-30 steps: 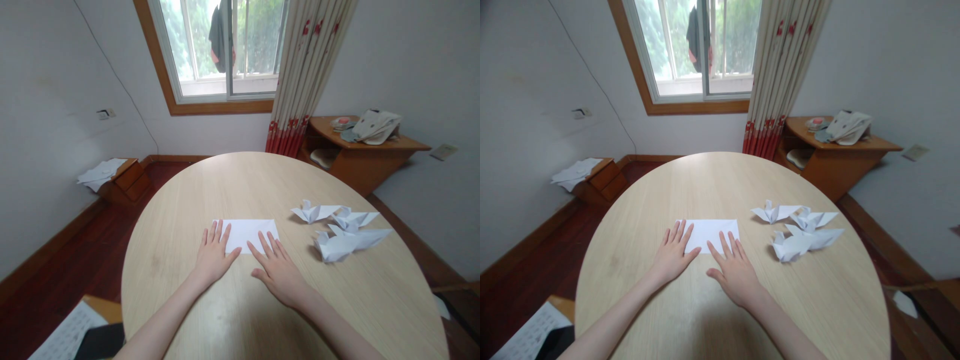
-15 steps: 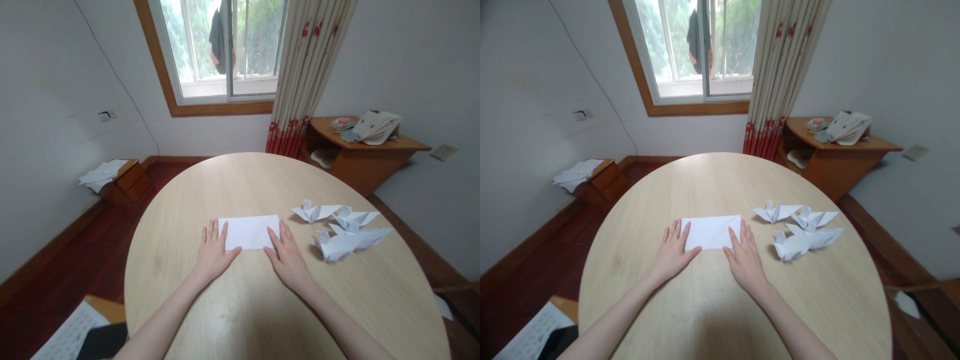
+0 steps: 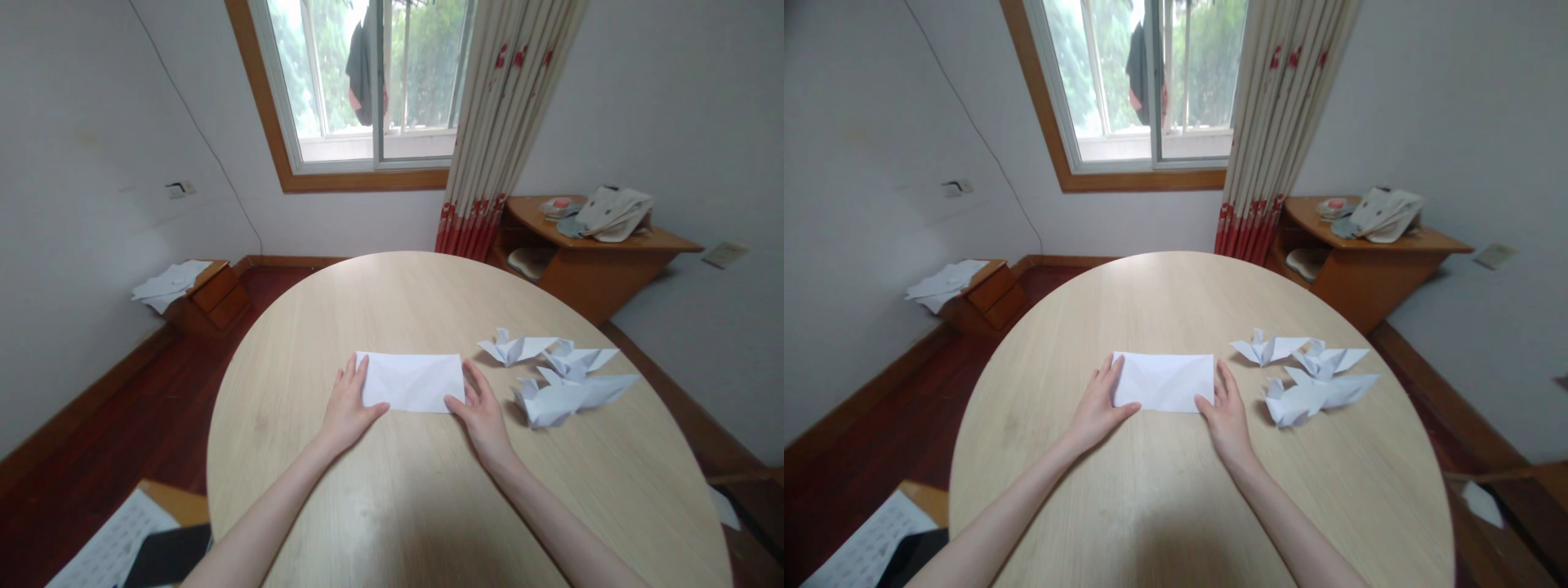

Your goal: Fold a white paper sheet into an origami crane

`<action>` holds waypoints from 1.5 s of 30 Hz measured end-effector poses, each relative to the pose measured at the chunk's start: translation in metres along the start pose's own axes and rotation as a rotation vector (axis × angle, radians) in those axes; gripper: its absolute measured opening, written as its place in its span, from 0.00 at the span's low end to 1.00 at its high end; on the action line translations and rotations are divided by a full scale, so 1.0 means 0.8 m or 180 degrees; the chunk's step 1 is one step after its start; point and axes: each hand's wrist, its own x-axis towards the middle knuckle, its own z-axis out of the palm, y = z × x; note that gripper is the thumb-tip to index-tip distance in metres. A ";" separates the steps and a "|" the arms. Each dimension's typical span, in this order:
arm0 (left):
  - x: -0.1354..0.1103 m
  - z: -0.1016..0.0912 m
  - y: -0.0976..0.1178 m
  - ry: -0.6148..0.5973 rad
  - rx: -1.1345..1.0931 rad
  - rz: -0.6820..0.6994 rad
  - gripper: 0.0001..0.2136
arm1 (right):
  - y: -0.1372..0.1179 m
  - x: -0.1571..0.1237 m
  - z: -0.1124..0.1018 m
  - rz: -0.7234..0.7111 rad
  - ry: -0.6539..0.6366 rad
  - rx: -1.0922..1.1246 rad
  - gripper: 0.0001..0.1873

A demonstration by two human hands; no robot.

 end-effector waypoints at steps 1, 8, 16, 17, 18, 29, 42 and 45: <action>0.000 0.000 -0.001 0.0051 -0.0158 -0.0016 0.39 | -0.002 0.000 0.001 0.0031 0.0059 0.0054 0.45; -0.004 0.000 0.004 0.0679 -0.0705 0.0307 0.37 | -0.018 -0.008 0.009 0.0159 0.0114 0.0422 0.43; -0.012 -0.011 0.026 0.1740 -0.0277 0.0764 0.35 | -0.014 -0.020 0.019 -0.0332 0.0165 0.0017 0.28; -0.013 -0.013 0.027 0.1806 -0.0189 0.0825 0.34 | -0.015 -0.021 0.019 -0.0384 0.0145 -0.0064 0.27; -0.014 -0.014 0.027 0.1859 -0.0083 0.0882 0.32 | -0.016 -0.022 0.019 -0.0435 0.0129 -0.0142 0.27; -0.022 -0.028 0.039 0.2165 0.0805 0.1715 0.14 | -0.021 -0.027 0.017 -0.0732 0.0095 -0.0529 0.21; -0.034 -0.026 0.061 0.2013 0.0634 0.1845 0.10 | -0.025 -0.030 0.017 -0.0709 0.0041 -0.0592 0.21; -0.033 -0.026 0.059 0.1943 0.0607 0.1895 0.11 | -0.028 -0.030 0.017 -0.0714 0.0022 -0.0610 0.20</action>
